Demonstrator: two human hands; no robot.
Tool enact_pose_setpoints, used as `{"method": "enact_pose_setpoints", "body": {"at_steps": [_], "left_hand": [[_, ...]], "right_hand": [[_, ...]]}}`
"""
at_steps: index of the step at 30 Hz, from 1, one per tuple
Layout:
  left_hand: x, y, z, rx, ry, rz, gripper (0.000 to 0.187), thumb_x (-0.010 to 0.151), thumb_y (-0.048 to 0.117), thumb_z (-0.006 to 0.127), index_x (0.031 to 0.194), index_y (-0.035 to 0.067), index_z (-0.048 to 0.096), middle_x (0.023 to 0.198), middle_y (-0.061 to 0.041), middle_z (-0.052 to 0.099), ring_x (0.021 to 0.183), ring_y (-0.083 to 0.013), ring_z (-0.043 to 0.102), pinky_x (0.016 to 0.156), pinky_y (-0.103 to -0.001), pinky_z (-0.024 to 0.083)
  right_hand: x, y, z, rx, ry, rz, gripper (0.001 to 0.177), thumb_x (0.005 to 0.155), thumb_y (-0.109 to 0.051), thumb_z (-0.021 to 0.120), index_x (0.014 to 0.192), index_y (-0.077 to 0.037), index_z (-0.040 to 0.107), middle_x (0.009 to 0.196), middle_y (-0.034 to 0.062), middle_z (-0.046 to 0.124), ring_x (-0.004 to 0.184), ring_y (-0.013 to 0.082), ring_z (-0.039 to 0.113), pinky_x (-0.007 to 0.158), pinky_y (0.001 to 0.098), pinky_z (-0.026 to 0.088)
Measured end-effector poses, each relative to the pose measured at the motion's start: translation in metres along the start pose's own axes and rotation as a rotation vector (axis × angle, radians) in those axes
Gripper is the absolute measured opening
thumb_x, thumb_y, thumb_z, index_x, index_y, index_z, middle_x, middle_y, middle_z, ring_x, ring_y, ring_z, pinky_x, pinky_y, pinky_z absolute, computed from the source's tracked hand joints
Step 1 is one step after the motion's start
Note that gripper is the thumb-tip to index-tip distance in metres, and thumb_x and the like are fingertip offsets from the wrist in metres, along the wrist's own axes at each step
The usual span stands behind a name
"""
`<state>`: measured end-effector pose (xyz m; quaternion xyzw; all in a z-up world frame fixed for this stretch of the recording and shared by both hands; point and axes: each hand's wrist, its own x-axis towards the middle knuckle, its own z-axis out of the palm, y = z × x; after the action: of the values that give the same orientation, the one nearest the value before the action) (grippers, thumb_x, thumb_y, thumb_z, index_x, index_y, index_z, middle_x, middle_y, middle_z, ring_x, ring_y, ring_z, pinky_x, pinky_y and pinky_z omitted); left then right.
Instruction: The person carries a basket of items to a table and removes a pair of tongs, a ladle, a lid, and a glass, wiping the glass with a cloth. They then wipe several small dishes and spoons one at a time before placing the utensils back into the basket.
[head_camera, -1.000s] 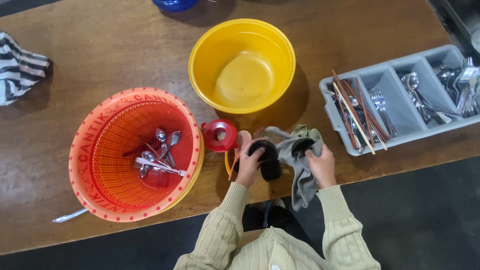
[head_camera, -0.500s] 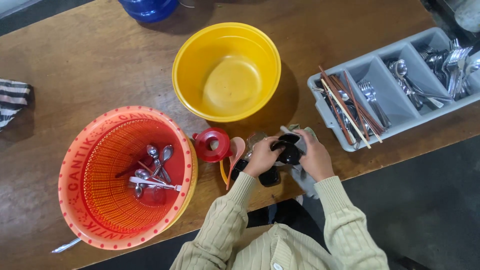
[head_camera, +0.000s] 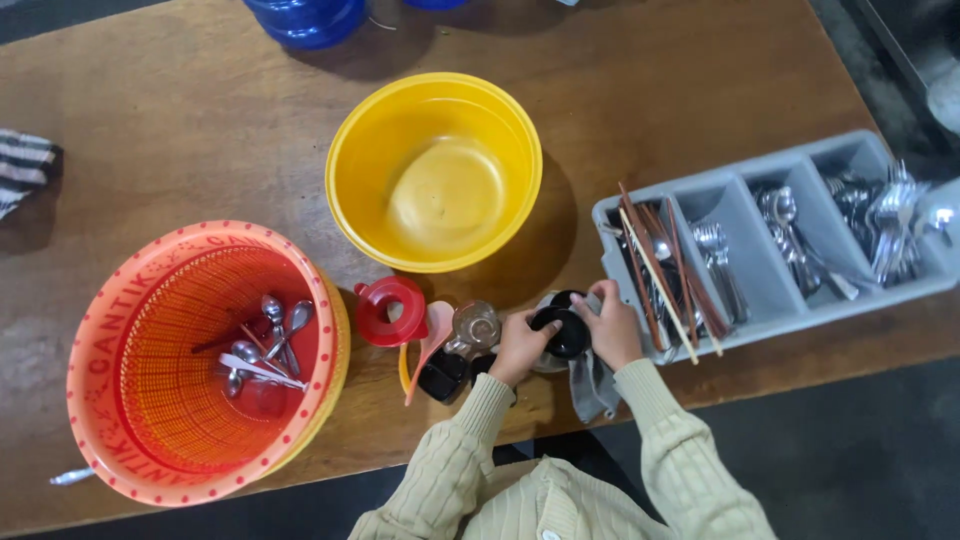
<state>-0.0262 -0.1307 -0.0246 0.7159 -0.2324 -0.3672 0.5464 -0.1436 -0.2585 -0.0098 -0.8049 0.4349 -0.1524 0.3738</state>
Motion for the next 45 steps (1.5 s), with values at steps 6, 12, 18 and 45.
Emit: {"method": "enact_pose_setpoints", "body": {"at_steps": [6, 12, 18, 45], "left_hand": [[0.038, -0.019, 0.028, -0.048, 0.182, -0.182, 0.023, 0.084, 0.009, 0.078, 0.101, -0.005, 0.075, 0.091, -0.015, 0.079, 0.082, -0.0187, 0.074, 0.076, -0.033, 0.056], [0.091, -0.067, 0.031, -0.254, 0.176, -0.141, 0.029, 0.083, 0.009, 0.076, 0.108, -0.005, 0.073, 0.094, -0.013, 0.078, 0.081, -0.0194, 0.073, 0.075, -0.032, 0.058], [0.112, -0.085, 0.022, -0.351, 0.122, -0.326, 0.026, 0.089, 0.008, 0.074, 0.109, -0.009, 0.072, 0.095, -0.014, 0.076, 0.080, -0.0207, 0.071, 0.074, -0.032, 0.057], [0.213, -0.125, 0.046, -0.069, 0.273, -0.397, 0.050, 0.087, 0.033, 0.074, 0.113, -0.009, 0.070, 0.108, -0.021, 0.075, 0.101, -0.0301, 0.072, 0.092, -0.038, 0.052]], "right_hand": [[0.011, 0.087, 0.037, 0.696, -0.215, 0.241, 0.035, 0.101, -0.026, 0.061, 0.126, -0.003, 0.053, 0.113, 0.0139, 0.065, 0.106, 0.0224, 0.061, 0.094, 0.0353, 0.049], [0.038, 0.095, 0.059, 0.866, -0.322, 0.488, 0.037, 0.101, -0.020, 0.053, 0.135, -0.004, 0.052, 0.122, 0.0124, 0.066, 0.113, 0.0244, 0.062, 0.098, 0.0383, 0.049], [0.074, 0.081, 0.069, 0.816, -0.453, 0.448, 0.039, 0.102, -0.020, 0.055, 0.138, -0.007, 0.053, 0.126, 0.0104, 0.066, 0.114, 0.0207, 0.062, 0.100, 0.0360, 0.048], [0.023, 0.047, 0.002, 1.275, -0.645, 1.069, 0.034, 0.089, -0.017, 0.071, 0.121, -0.006, 0.067, 0.115, 0.0092, 0.074, 0.104, 0.0255, 0.071, 0.098, 0.0414, 0.056]]}}
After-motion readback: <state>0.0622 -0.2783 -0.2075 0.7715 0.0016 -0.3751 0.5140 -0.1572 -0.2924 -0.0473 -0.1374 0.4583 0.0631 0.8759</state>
